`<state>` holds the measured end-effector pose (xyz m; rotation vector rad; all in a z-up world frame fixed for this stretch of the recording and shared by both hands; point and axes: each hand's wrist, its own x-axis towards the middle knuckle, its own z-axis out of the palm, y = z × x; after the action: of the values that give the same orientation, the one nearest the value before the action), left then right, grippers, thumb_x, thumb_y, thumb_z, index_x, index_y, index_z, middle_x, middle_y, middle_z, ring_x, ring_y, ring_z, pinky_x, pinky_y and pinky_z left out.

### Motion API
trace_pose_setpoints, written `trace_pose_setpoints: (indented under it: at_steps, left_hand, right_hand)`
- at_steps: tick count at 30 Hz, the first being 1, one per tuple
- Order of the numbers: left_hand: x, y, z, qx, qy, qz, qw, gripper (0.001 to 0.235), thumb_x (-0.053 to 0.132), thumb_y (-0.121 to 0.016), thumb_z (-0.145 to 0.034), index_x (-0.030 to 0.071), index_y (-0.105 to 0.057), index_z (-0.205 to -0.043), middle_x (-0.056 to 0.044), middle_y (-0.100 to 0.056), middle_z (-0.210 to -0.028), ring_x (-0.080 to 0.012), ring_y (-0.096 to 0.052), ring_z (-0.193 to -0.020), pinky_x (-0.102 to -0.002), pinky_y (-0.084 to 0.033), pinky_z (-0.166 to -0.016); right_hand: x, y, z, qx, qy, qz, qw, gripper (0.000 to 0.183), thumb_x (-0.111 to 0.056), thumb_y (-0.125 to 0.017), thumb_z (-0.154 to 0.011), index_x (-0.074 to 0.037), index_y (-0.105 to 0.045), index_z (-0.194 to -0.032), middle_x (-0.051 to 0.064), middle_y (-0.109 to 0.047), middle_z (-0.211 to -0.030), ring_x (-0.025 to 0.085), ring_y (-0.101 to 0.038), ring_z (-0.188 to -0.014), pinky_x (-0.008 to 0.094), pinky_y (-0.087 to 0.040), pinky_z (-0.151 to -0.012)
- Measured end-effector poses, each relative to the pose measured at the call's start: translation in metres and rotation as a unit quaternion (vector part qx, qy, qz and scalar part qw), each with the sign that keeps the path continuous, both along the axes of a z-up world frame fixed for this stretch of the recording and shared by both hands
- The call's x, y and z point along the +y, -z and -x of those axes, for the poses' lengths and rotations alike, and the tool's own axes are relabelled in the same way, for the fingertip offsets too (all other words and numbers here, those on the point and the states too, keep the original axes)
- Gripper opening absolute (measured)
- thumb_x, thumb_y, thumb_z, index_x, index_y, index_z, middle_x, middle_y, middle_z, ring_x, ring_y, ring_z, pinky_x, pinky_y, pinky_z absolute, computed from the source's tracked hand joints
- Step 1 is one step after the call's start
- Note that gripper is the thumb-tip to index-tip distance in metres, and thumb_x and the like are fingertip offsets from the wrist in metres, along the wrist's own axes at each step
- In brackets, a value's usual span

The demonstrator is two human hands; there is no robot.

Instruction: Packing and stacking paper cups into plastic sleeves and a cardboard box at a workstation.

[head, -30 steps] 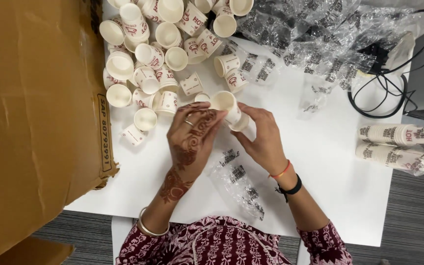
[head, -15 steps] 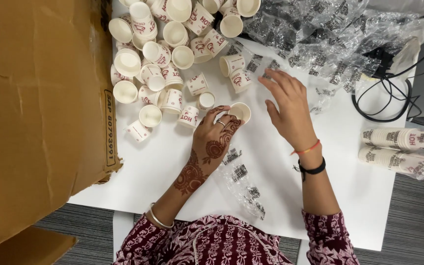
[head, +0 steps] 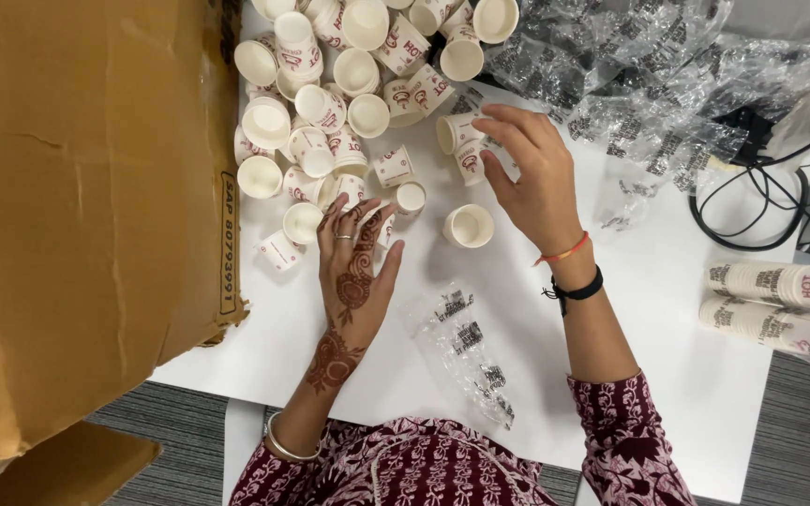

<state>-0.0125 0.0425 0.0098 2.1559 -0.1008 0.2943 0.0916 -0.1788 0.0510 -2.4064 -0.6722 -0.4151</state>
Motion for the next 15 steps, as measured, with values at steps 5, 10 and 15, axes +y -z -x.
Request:
trace_pose_setpoints:
  at_steps: [5, 10, 15]
  left_hand:
    - [0.005, 0.0, -0.002, 0.011, -0.018, 0.028, 0.999, 0.042, 0.008, -0.074, -0.09, 0.011, -0.067, -0.132, -0.007, -0.057, -0.143, -0.0341, -0.038, -0.147, -0.044, -0.043, -0.116]
    - [0.0, 0.01, -0.001, -0.001, -0.013, -0.02, 1.0, 0.036, 0.011, -0.074, -0.09, 0.011, -0.069, -0.126, -0.007, -0.057, -0.143, -0.0348, -0.039, -0.145, -0.045, -0.041, -0.116]
    - [0.001, 0.003, 0.0, -0.014, -0.016, -0.053, 0.998, 0.032, 0.012, -0.073, -0.089, 0.013, -0.073, -0.121, -0.009, -0.057, -0.142, -0.0361, -0.04, -0.143, -0.047, -0.038, -0.116]
  right_hand:
    - [0.003, 0.008, -0.029, -0.047, 0.001, 0.014, 0.999, 0.033, 0.003, -0.078, -0.09, -0.005, -0.068, -0.121, 0.008, -0.068, -0.129, 0.032, -0.063, -0.112, 0.044, -0.051, -0.094]
    - [0.02, 0.001, -0.085, -0.106, 0.002, 0.044, 0.993, 0.03, 0.0, -0.078, -0.091, -0.005, -0.069, -0.119, 0.01, -0.068, -0.125, 0.034, -0.063, -0.114, 0.047, -0.049, -0.093]
    - [0.027, 0.016, -0.148, -0.115, -0.008, 0.064, 0.991, 0.029, -0.013, -0.084, -0.1, -0.006, -0.067, -0.122, 0.012, -0.067, -0.12, 0.036, -0.063, -0.112, 0.048, -0.052, -0.093]
